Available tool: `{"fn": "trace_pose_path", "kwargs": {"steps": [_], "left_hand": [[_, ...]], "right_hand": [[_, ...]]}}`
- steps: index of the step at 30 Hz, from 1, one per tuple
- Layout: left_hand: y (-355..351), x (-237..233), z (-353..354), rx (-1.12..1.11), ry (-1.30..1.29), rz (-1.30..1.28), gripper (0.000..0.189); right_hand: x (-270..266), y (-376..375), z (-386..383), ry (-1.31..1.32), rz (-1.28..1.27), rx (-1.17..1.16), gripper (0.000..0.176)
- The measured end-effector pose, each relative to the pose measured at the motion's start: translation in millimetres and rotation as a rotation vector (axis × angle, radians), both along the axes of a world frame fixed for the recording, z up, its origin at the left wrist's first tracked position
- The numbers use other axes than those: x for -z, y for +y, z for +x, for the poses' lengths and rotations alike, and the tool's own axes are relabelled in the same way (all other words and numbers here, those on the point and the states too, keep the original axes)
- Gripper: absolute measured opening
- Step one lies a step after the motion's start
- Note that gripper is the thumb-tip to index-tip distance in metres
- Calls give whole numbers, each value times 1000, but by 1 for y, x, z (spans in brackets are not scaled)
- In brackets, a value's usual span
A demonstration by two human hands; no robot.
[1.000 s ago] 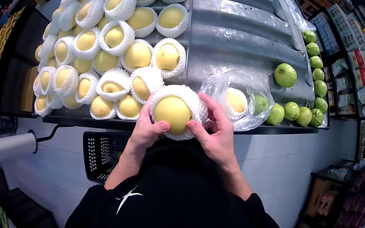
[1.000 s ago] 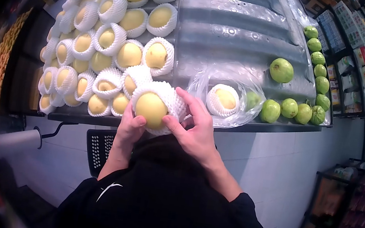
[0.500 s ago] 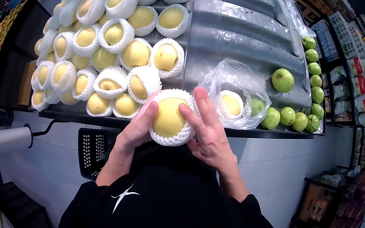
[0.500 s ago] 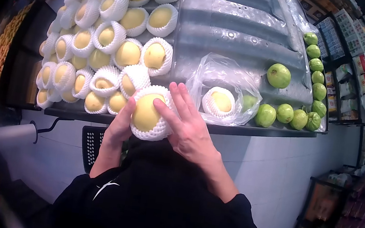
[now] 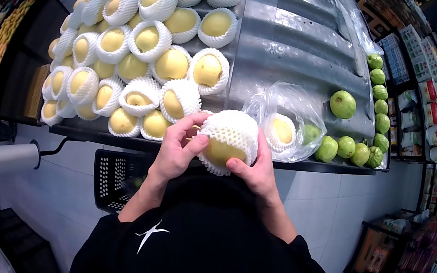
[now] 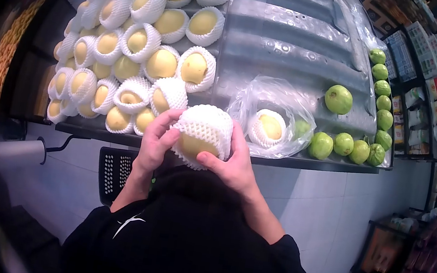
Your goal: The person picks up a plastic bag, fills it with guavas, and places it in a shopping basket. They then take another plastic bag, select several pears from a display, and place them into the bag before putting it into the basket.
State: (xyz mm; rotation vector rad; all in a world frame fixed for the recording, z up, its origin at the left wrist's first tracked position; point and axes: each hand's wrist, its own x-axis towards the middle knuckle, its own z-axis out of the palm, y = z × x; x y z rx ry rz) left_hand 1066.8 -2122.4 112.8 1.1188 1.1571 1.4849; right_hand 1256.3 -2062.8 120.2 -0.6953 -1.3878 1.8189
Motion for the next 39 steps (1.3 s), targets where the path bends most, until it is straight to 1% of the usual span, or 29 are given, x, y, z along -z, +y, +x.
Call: {"fn": "trace_pose_path", "kwargs": {"steps": [2,3,7,9,10,12,13,15,18,19,20,21,22,24,26,33,36,37,38,39], "left_hand": [[1,17,-12,33,-209,-88,41],[2,13,-7,17,-196,-74,34],[5,10,-6,32,-156,-58,35],[5,7,-8,64,-183,-147,45],[5,6,-7,68,-181,-146,45],[4,3,-1,115,-95,-8,65],[5,1,1,104,-131,-15,84],[7,1,-1,105,-141,-49,84],[7,7,-8,129,-208,-91,83],[6,7,-9,148,-283,-106,83],[5,8,-9,167,-359,-122,82],[5,10,-9,170,-357,-125,82],[4,14,-9,159,-393,-123,83],[5,15,-7,149,-427,-122,83],[6,11,-2,115,-477,-84,86],[11,11,5,147,-496,-111,89],[14,0,16,194,-484,-108,91],[14,-2,21,146,-428,-57,94],[14,-6,26,97,-373,-7,96],[15,-12,31,105,-371,-11,96]], "right_hand": [[4,1,4,64,-141,-27,82],[7,1,3,125,-174,-12,82],[10,2,5,114,-208,-7,84],[9,3,4,107,-189,14,83],[7,2,3,110,-187,17,83],[3,-1,1,31,-122,24,80],[0,-2,-2,35,-120,28,80],[-4,-5,-7,120,-75,4,76],[-6,-4,-5,123,-119,6,71],[-6,-3,-3,125,-121,7,71],[-5,0,-2,74,-114,-7,68],[-5,1,-1,22,-108,-20,64],[-5,2,0,24,-111,-14,64],[-6,4,0,4,-87,-10,58],[-9,3,1,16,-82,-3,57],[-7,6,14,44,-86,3,54],[-3,7,19,122,-46,70,59],[-7,6,24,122,-46,80,59],[-14,4,30,48,-19,109,69],[-19,2,34,-26,7,138,78]]}}
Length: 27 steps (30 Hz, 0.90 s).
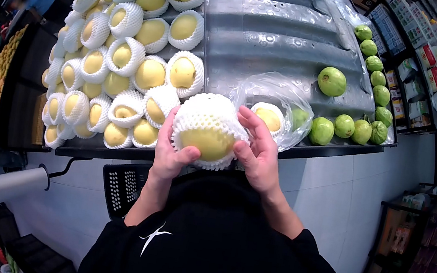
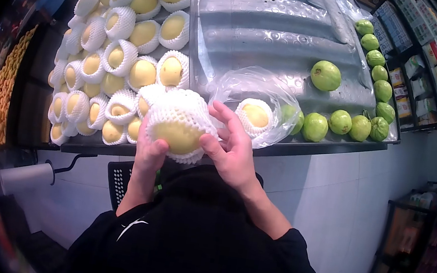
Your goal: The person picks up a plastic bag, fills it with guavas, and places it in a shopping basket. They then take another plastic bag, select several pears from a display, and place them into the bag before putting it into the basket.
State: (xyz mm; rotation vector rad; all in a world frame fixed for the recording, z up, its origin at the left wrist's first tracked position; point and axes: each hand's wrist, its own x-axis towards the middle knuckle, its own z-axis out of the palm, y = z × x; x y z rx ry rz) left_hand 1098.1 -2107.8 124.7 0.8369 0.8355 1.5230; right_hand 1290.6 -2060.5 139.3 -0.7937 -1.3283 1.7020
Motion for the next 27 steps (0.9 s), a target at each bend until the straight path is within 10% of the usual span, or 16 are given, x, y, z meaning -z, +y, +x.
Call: {"fn": "trace_pose_path", "kwargs": {"steps": [4,7,11,13,17,27], "left_hand": [[13,-8,37,-260,317,254,94],[32,-21,48,-385,1046,649,87],[43,-41,71,-267,1125,761,75],[36,-52,68,-194,945,563,64],[36,-46,60,-186,1363,-20,54],[40,-33,65,-237,1103,-182,66]], "right_hand": [[-7,-9,16,203,-55,95,113],[-9,-13,17,352,41,102,118],[12,12,55,365,-95,154,108],[5,27,79,416,-130,165,97],[-3,75,118,279,15,38,94],[16,127,52,-337,232,-529,89]]}}
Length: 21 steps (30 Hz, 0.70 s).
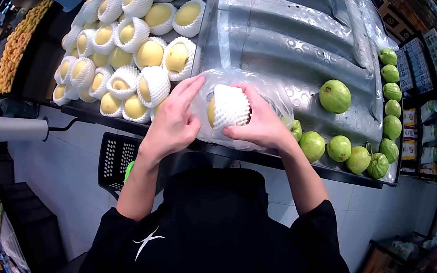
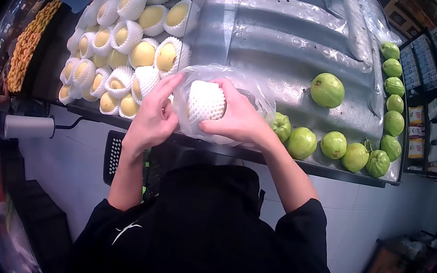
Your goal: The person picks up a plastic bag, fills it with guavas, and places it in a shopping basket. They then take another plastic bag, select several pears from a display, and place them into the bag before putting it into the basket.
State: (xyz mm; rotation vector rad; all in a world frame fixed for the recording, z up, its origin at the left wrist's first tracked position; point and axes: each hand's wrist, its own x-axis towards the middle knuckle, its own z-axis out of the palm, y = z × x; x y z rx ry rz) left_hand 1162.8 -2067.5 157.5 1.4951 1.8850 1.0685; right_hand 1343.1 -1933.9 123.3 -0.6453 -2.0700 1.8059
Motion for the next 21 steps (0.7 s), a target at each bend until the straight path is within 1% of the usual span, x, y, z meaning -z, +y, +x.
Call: {"fn": "trace_pose_path", "kwargs": {"steps": [1,2,4,5,6,7,8,9,10,12,13,14,15,16,17,18,19,20,21], "left_hand": [[1,-2,0,5,-26,23,63],[1,-5,2,0,-22,27,63],[3,-10,8,-39,97,69,57],[5,-8,11,-37,96,70,57],[7,-3,14,-108,182,105,55],[9,1,14,-182,267,145,54],[12,6,11,-192,266,154,54],[13,13,8,-240,241,190,54],[11,19,8,-287,212,215,54],[10,25,10,-294,243,232,54],[12,25,11,-288,356,242,54],[15,25,11,-280,471,260,54],[17,26,10,-253,531,305,61],[16,25,8,-252,535,308,61],[14,21,7,-213,357,262,65],[11,17,7,-173,180,211,69],[8,12,6,-170,184,206,69],[5,7,6,-113,42,198,72],[4,3,5,-58,-100,192,75]], "right_hand": [[-4,3,-6,-116,96,-38,89],[-3,5,-13,-112,101,-43,89],[5,8,-22,-193,156,-65,92],[9,8,-25,-204,173,-6,91],[13,6,-24,-206,172,-6,91],[17,7,-21,-170,202,93,91],[22,11,-21,-130,239,187,91],[23,15,-18,-26,99,135,78],[24,18,-14,-34,94,127,78],[20,20,-8,116,-173,229,62],[19,19,-8,178,-214,276,54],[17,20,-9,183,-208,277,54],[14,21,-10,169,-205,247,55],[12,21,-11,155,-205,216,56],[8,21,-13,161,-207,217,56],[2,19,-14,68,-102,179,63],[-2,17,-14,-28,1,141,71],[-2,16,-17,-24,-2,143,71],[-4,16,-21,-179,73,50,84]]}}
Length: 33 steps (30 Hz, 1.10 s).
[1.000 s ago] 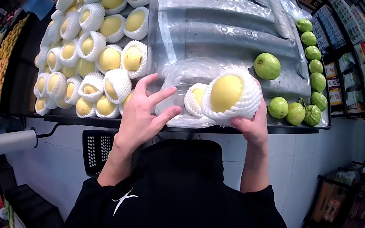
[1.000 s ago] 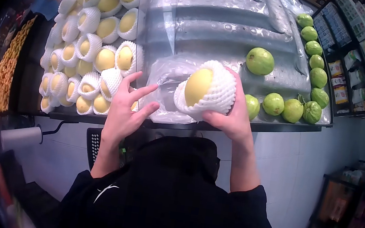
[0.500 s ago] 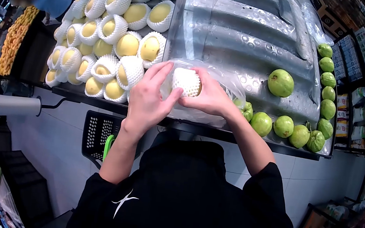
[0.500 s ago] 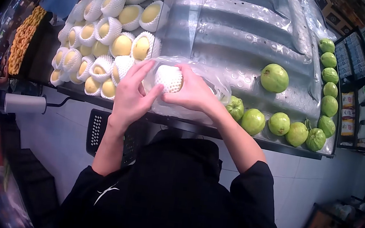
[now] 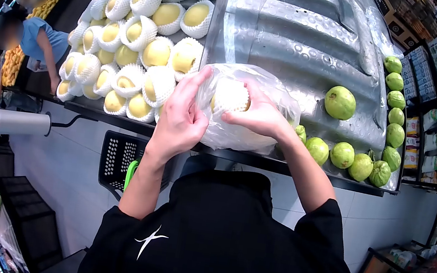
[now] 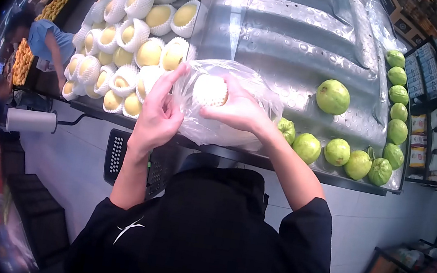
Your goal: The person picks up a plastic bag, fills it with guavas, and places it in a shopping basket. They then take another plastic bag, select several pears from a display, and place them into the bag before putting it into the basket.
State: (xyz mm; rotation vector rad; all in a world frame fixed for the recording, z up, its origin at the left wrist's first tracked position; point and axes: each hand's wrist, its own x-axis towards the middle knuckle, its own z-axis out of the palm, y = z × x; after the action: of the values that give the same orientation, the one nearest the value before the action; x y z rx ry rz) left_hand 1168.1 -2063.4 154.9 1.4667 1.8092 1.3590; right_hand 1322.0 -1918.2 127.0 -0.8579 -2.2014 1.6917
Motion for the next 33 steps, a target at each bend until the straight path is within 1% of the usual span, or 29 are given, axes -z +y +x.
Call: {"fn": "trace_pose_path", "kwargs": {"steps": [1,2,3,4,5,6,7,9,10,11,13,14,15,16,17,19,20,21,23,24,25,26,27,28,29,30,31,32,33], "left_hand": [[0,-3,-1,-1,4,3,75],[0,-6,-2,65,-5,15,77],[0,-9,-3,130,-13,28,80],[-1,-13,-3,123,-10,32,80],[-3,-17,-2,125,-73,19,79],[-3,-19,-2,126,-136,8,78],[-4,-20,-3,116,-136,13,78],[-6,-21,-6,178,-193,18,82],[-5,-19,-9,166,-191,25,82],[-3,-15,-11,184,-163,41,80],[-3,-16,-17,190,-128,67,78],[-4,-19,-21,234,-118,5,72],[-6,-23,-24,277,-107,-59,67],[-10,-29,-28,254,-165,-120,54],[-11,-31,-37,242,-161,-111,54],[-9,-33,-59,104,-113,-127,47],[-2,-28,-72,0,-78,-22,46],[6,-27,-88,-101,42,27,47],[30,-17,-126,-297,203,96,53],[44,-11,-150,-374,313,121,57],[55,-12,-170,-437,389,68,64],[70,-7,-193,-492,493,69,70],[85,-2,-215,-546,597,70,76],[98,1,-232,-538,597,73,76],[113,1,-247,-581,705,1,85],[124,-2,-255,-622,814,-71,93],[134,-4,-261,-611,815,-65,93],[143,-4,-266,-596,882,-175,99],[151,-8,-269,-580,948,-286,105]], "right_hand": [[-1,-1,-5,-160,65,-95,97],[5,-3,-11,-197,212,-160,93],[6,-6,-17,-193,218,-164,93],[6,-9,-21,-247,348,-244,86],[5,-13,-25,-301,479,-324,79],[-3,-20,-27,-381,593,-340,61],[-4,-24,-31,-380,599,-350,61],[-5,-27,-40,-542,772,-364,45],[-5,-28,-45,-576,815,-385,39],[0,-29,-49,-571,825,-394,39],[20,-31,-58,-600,1102,-437,34],[30,-32,-62,-591,1114,-440,34],[34,-35,-66,-625,1024,-462,32],[36,-36,-69,-658,935,-485,31],[38,-35,-68,-651,948,-492,31],[32,-37,-61,-628,934,-454,32],[34,-37,-56,-611,936,-450,36],[31,-38,-53,-608,942,-449,36],[18,-39,-44,-537,893,-425,43],[12,-41,-38,-536,897,-419,43],[5,-43,-31,-434,862,-342,48],[-2,-45,-25,-333,826,-264,54],[-9,-46,-18,-334,826,-258,54],[-15,-46,-11,-213,786,-190,54],[-20,-47,-5,-93,746,-119,55],[-25,-49,-1,-96,748,-107,55],[-28,-52,3,4,719,-30,47],[-29,-55,6,105,689,48,40],[-29,-60,9,101,689,61,40]]}}
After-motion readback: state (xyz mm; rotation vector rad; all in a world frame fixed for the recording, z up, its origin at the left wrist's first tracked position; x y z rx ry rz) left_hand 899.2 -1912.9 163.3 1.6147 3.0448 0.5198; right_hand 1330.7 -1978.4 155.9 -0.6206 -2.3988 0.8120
